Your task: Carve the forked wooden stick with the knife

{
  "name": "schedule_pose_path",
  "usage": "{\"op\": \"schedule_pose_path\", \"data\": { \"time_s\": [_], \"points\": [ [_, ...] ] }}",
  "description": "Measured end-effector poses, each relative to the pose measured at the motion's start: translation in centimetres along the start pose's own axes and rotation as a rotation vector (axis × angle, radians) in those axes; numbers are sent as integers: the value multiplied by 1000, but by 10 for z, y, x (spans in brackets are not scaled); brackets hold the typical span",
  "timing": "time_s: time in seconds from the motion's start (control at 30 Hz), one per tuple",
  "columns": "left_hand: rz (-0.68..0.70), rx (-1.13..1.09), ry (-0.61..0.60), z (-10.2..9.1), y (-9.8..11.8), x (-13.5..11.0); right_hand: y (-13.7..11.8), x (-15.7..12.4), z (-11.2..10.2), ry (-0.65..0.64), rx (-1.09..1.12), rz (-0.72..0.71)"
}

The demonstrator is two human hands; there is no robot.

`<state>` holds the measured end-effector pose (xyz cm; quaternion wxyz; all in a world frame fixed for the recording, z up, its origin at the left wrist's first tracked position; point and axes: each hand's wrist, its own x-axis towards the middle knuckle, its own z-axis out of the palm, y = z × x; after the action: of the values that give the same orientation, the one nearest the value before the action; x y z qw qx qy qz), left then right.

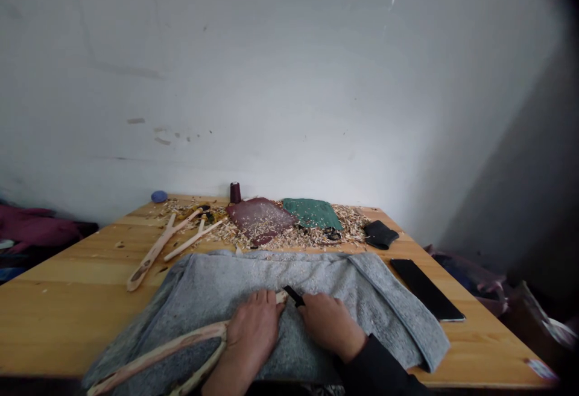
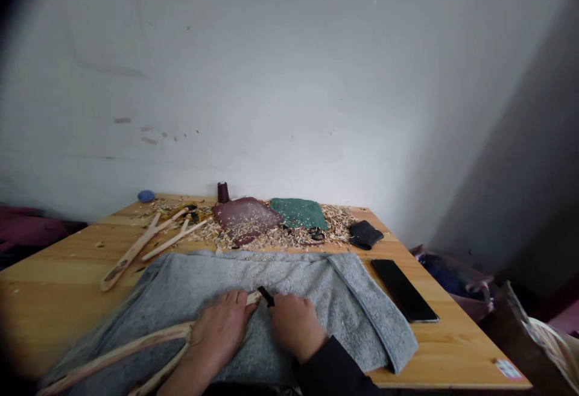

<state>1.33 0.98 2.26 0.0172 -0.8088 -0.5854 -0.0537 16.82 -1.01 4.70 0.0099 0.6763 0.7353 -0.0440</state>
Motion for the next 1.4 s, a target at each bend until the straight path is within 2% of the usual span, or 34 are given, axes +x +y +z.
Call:
{"op": "schedule_pose_path", "data": {
  "time_s": [0.4, 0.57, 0.73, 0.97, 1.17, 1.3, 1.4],
  "points": [
    [8, -8, -59, 0, -1, 2, -21, 0, -11, 4, -101, -9],
    [15, -14, -76, 1, -3, 4, -37, 10, -14, -22, -141, -26],
    [33, 10, -109, -3, -2, 2, -48, 22, -8, -76, -162, -23],
    [33, 5, -36, 2, -1, 0, -25, 20, -2, 25, -100, -51],
    [-1, -40, -35, -1, -1, 0, -3, 10, 1, 39, -38, -11],
    [-15, -50, -11, -1, -1, -2, -1, 2, 3, 49, -4, 9],
    [-17, -52, 28, -1, -2, -3, -5, -1, 5, 81, -68, -40]
  ]
}}
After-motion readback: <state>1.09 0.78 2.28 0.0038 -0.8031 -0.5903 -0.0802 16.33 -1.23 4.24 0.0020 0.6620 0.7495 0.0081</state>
